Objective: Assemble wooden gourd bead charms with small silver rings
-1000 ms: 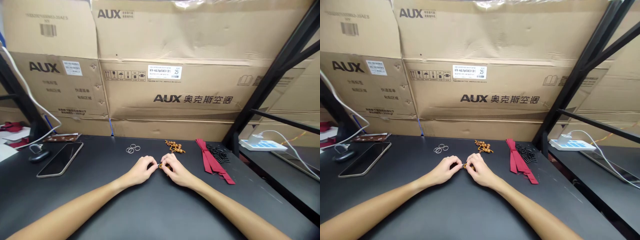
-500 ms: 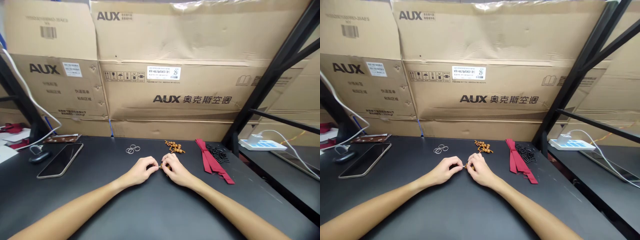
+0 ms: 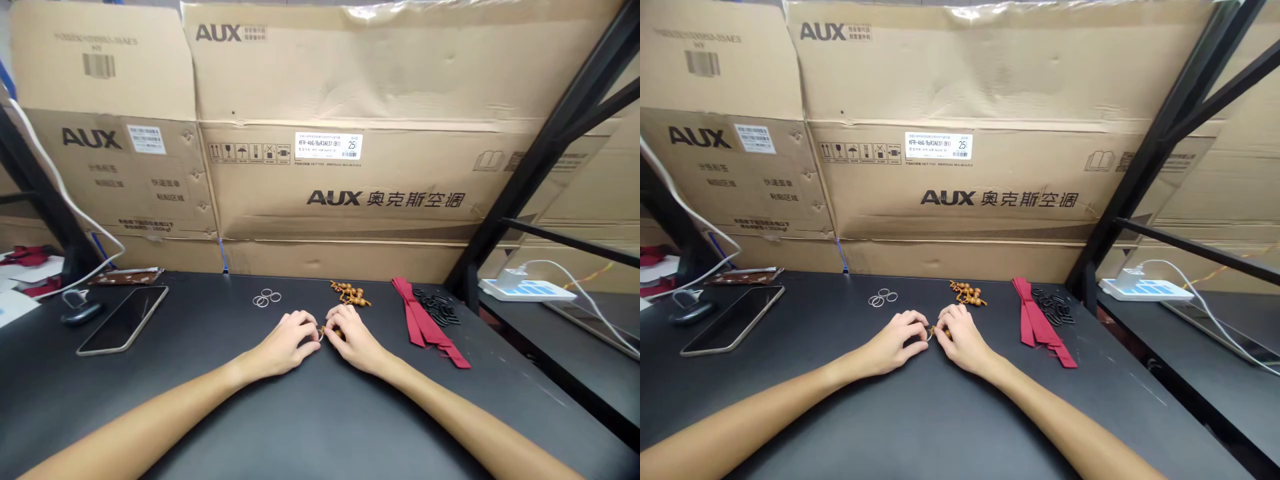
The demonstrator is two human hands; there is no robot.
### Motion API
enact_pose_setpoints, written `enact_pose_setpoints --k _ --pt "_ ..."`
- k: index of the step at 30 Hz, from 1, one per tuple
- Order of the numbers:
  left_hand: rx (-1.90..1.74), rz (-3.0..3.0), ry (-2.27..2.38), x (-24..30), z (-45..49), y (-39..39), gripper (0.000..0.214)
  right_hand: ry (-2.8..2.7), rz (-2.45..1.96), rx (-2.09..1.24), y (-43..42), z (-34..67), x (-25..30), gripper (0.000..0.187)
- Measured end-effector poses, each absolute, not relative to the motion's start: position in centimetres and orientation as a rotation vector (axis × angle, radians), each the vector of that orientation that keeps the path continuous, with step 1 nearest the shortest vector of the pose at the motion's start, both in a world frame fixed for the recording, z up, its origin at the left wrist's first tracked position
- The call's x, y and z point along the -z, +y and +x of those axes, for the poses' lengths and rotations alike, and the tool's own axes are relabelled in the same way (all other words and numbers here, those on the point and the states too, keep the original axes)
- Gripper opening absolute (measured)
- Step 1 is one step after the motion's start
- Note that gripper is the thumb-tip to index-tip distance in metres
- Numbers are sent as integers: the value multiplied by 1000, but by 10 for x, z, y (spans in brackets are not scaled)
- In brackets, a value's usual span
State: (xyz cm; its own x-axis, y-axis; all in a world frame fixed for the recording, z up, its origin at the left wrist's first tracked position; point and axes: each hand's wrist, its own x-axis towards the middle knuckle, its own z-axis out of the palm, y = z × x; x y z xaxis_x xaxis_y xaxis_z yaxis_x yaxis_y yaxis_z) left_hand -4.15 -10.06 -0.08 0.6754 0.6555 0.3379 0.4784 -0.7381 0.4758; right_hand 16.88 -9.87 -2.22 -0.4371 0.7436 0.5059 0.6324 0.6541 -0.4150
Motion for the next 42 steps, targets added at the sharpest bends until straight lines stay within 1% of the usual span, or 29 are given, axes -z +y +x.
enact_pose_setpoints --k 10,15,21,27,30,35,38,42 --pt "-735 2508 756 1 -43 -97 13 -2332 -1013 -269 -104 169 14 8" --pt "-772 2483 709 -1 -43 -99 14 -2363 -932 -296 -105 170 12 11" --pt "-771 2464 784 2 -43 -97 10 -2327 -926 -153 -104 171 16 9" --pt "-825 2436 890 4 -43 -94 13 -2290 -901 -96 -101 172 16 8" --pt "-836 2435 912 3 -42 -94 10 -2292 -878 20 -102 172 15 10" --pt "-855 2430 885 1 -42 -97 10 -2400 -814 217 -108 168 13 13" --pt "-837 2462 872 2 -42 -96 13 -2413 -806 230 -108 167 12 12" --pt "-809 2459 851 2 -43 -95 14 -2391 -858 94 -106 170 11 7"
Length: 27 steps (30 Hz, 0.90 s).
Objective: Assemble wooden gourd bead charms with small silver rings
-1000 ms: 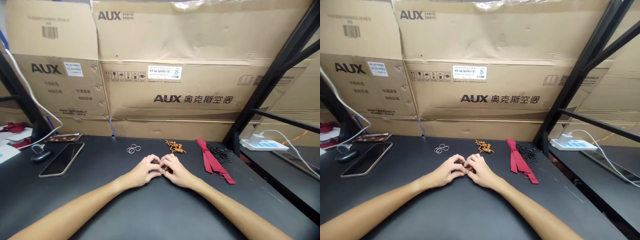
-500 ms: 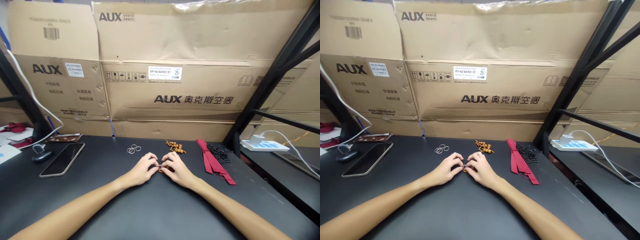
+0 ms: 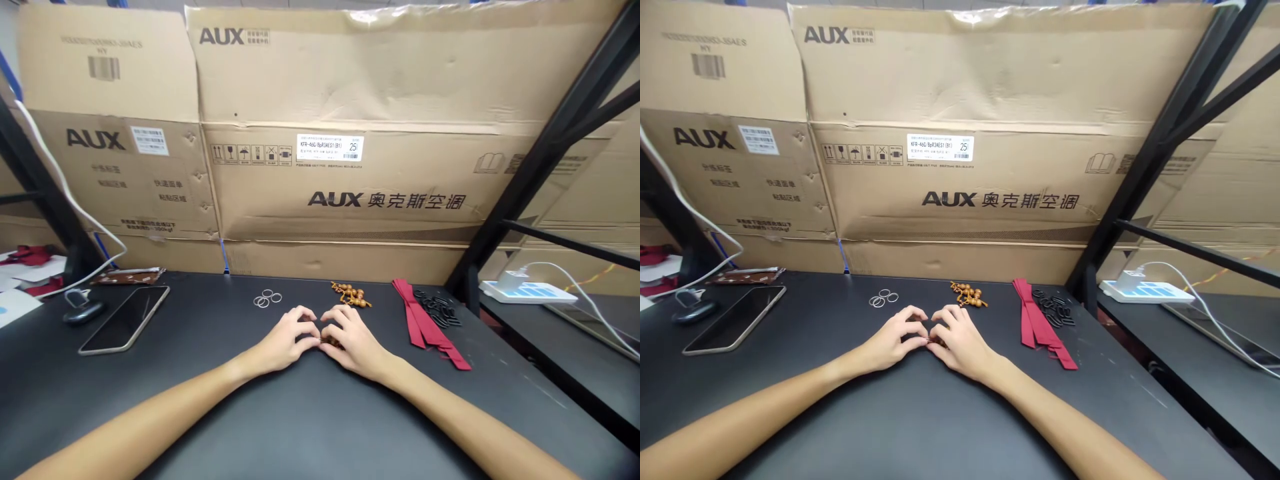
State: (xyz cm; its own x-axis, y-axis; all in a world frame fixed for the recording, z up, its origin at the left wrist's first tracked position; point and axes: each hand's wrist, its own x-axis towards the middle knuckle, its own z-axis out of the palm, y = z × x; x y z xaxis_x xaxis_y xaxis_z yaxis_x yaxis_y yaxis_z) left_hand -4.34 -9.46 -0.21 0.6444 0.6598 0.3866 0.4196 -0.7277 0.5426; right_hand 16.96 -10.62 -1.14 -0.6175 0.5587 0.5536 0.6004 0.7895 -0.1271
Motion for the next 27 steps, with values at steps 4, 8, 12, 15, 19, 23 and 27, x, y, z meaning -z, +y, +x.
enact_pose_setpoints --k 4,8,12,15,19,23,27 --pt "-831 2418 829 1 -44 -94 14 -2359 -899 23 -104 173 13 8" --pt "-824 2399 825 -1 -44 -94 14 -2326 -860 104 -103 173 15 10" --pt "-800 2410 870 0 -44 -96 13 -2291 -830 241 -105 171 14 10" --pt "-797 2438 895 1 -43 -97 14 -2305 -796 322 -110 168 12 9" --pt "-794 2472 870 1 -44 -96 14 -2339 -783 299 -113 166 11 10" --pt "-789 2448 864 0 -45 -94 15 -2327 -882 130 -110 169 10 11" --pt "-797 2437 858 -1 -45 -94 16 -2315 -923 -37 -106 175 12 8"
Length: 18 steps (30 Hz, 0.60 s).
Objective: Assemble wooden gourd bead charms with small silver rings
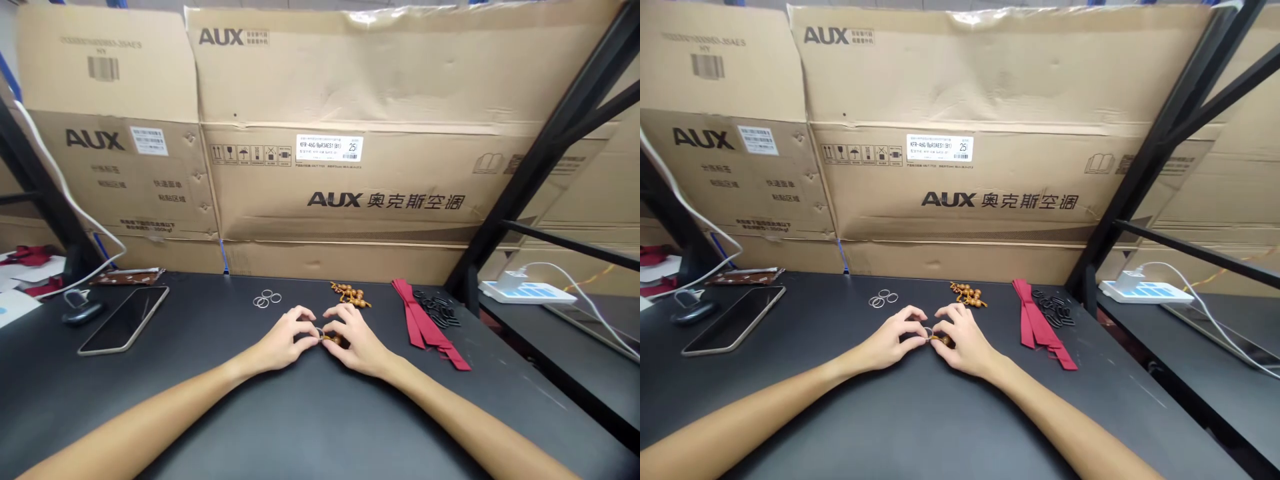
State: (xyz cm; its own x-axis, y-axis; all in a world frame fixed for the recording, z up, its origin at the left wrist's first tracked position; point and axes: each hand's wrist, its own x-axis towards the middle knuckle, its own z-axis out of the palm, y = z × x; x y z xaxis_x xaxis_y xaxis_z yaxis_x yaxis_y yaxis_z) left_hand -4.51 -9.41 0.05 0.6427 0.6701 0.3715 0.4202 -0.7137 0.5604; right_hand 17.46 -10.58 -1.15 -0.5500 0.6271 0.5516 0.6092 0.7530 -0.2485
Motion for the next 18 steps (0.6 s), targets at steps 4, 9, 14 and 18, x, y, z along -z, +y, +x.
enact_pose_setpoints --k 4,9,14,18 --pt "-793 2446 857 0 -45 -94 16 -2297 -926 -159 -104 177 13 5" --pt "-795 2470 905 1 -44 -96 12 -2294 -906 -190 -104 175 12 8" --pt "-813 2510 899 4 -44 -97 10 -2306 -882 -149 -107 171 12 9" --pt "-802 2532 888 4 -44 -96 12 -2271 -925 -95 -103 172 15 8"
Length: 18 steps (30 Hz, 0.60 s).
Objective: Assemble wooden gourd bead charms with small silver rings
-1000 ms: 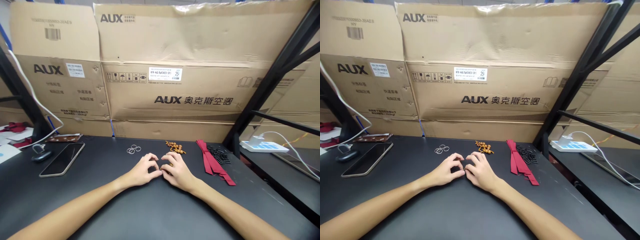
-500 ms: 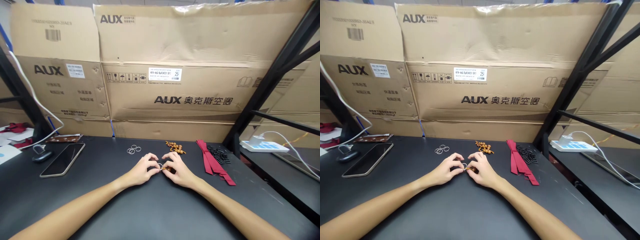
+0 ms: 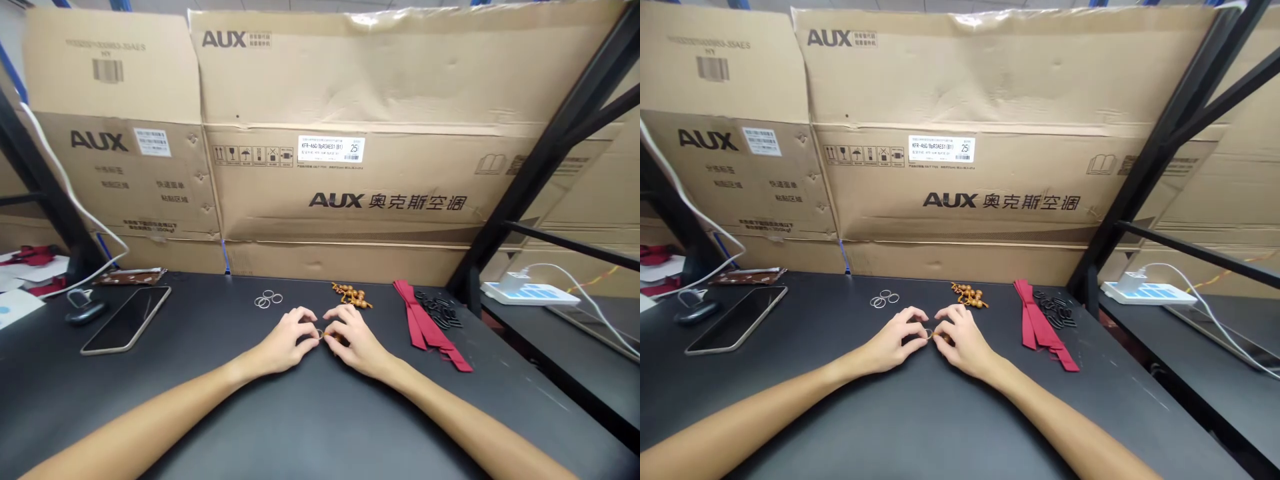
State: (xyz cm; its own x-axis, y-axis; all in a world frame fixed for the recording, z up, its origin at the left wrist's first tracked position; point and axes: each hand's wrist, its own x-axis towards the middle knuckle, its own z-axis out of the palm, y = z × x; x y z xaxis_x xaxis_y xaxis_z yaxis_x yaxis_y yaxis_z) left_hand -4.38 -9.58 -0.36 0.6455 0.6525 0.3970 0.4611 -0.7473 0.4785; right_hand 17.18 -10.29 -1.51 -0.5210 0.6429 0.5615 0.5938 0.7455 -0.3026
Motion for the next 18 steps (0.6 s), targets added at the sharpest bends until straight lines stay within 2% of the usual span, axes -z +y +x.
enact_pose_setpoints --k 18 --pt "-774 2549 877 3 -43 -97 13 -2227 -993 -94 -103 171 16 8"
